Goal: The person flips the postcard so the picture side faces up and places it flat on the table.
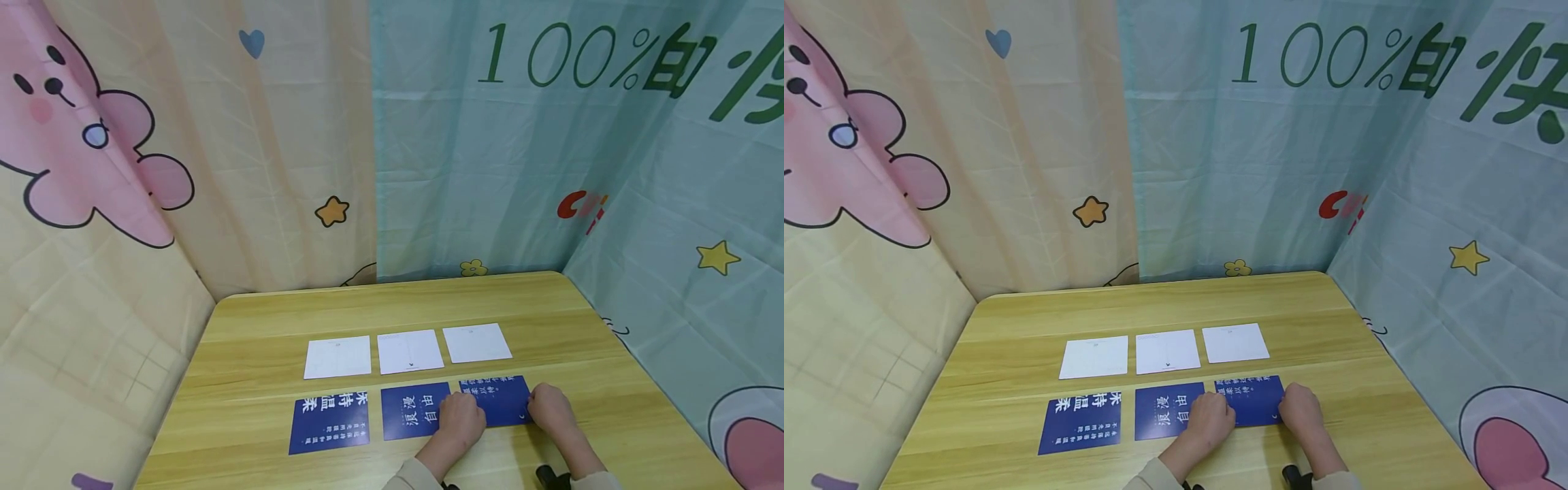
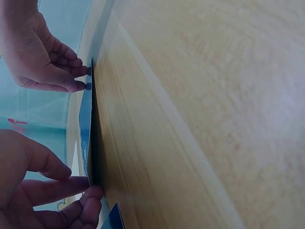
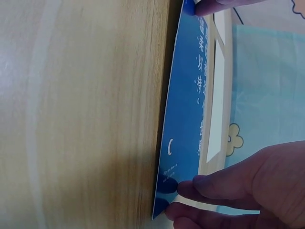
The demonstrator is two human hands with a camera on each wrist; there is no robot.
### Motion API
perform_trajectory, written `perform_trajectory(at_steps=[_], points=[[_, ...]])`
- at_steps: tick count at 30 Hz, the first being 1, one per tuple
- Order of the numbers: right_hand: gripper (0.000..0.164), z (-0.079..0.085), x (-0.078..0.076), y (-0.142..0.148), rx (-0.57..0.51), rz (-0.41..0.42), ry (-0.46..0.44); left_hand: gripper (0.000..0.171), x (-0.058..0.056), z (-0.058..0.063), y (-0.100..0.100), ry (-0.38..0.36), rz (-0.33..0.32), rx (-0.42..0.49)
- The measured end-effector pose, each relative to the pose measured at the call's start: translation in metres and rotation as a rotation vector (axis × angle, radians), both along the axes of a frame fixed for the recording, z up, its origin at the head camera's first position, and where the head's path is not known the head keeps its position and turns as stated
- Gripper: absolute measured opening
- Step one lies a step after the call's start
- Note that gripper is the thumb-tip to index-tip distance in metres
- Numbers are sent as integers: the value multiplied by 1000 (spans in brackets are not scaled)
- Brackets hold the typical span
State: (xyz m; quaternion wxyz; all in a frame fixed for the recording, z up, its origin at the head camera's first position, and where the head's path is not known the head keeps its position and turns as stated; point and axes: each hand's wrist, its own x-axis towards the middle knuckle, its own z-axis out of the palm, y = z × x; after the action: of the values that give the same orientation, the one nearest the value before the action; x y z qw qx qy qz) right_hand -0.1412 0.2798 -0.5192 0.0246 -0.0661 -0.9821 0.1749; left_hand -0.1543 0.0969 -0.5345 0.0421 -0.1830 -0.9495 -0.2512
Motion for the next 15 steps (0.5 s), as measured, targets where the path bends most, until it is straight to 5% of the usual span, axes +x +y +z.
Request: perform_trajectory(at_steps=[15], points=[[41,1,2,-1,-21,12,12,35,-1,-1,0,15,-8,-34]])
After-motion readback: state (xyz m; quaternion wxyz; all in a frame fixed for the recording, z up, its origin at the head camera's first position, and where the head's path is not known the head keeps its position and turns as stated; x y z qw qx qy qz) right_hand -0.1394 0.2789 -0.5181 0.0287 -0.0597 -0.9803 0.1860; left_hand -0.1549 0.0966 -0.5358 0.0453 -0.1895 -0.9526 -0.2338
